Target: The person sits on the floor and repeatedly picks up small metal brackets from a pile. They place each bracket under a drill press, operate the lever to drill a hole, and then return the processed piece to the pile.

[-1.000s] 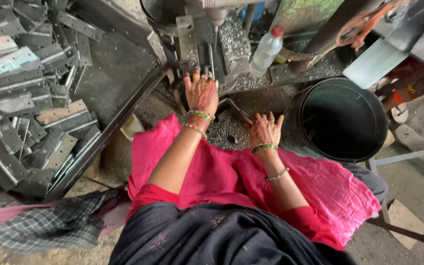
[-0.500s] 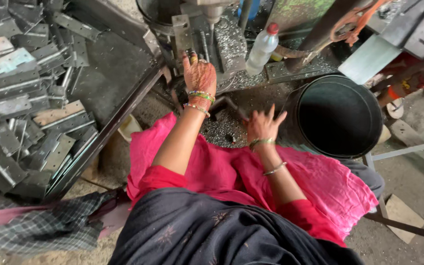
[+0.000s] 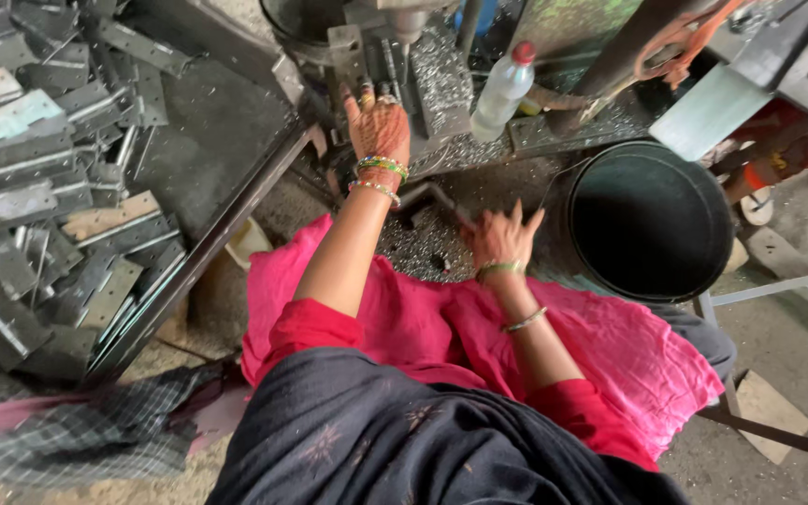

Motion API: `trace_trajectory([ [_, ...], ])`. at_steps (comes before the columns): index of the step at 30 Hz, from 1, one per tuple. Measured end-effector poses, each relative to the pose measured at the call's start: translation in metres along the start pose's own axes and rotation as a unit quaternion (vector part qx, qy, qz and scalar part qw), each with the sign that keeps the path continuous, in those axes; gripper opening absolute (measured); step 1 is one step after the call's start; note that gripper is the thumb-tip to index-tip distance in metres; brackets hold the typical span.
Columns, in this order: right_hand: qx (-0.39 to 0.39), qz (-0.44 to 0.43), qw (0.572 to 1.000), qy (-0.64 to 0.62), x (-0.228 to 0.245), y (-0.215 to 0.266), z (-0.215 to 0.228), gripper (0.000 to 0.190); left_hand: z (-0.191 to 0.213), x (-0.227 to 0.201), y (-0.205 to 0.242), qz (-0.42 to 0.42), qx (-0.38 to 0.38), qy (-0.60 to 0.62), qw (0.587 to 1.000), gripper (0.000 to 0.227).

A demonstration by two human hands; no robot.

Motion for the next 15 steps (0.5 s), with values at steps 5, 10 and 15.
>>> trace_trajectory([
  [5,0.067,0.001,0.989,-0.133,0.0,-0.017,-0.054,0.056,0.008,0.006,0.006,0.001,-0.063,0.01,0.998,0.03],
  [10,0.175,-0.066,0.979,-0.077,-0.006,-0.005,-0.018,0.053,0.006,0.013,-0.02,-0.017,0.011,-0.05,0.999,0.032],
  [15,0.008,-0.003,0.999,-0.032,-0.005,-0.002,-0.016,0.043,-0.008,0.026,-0.047,-0.016,0.031,-0.056,0.998,0.031],
])
Point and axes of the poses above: each hand's wrist, its own y-axis away from the middle knuckle, its own z-axis out of the back of the hand, x = y × z, the point moved 6 cm from there along -y, towards the middle knuckle, and after that the axes turned 4 degrees about x, right-handed, at the moved point
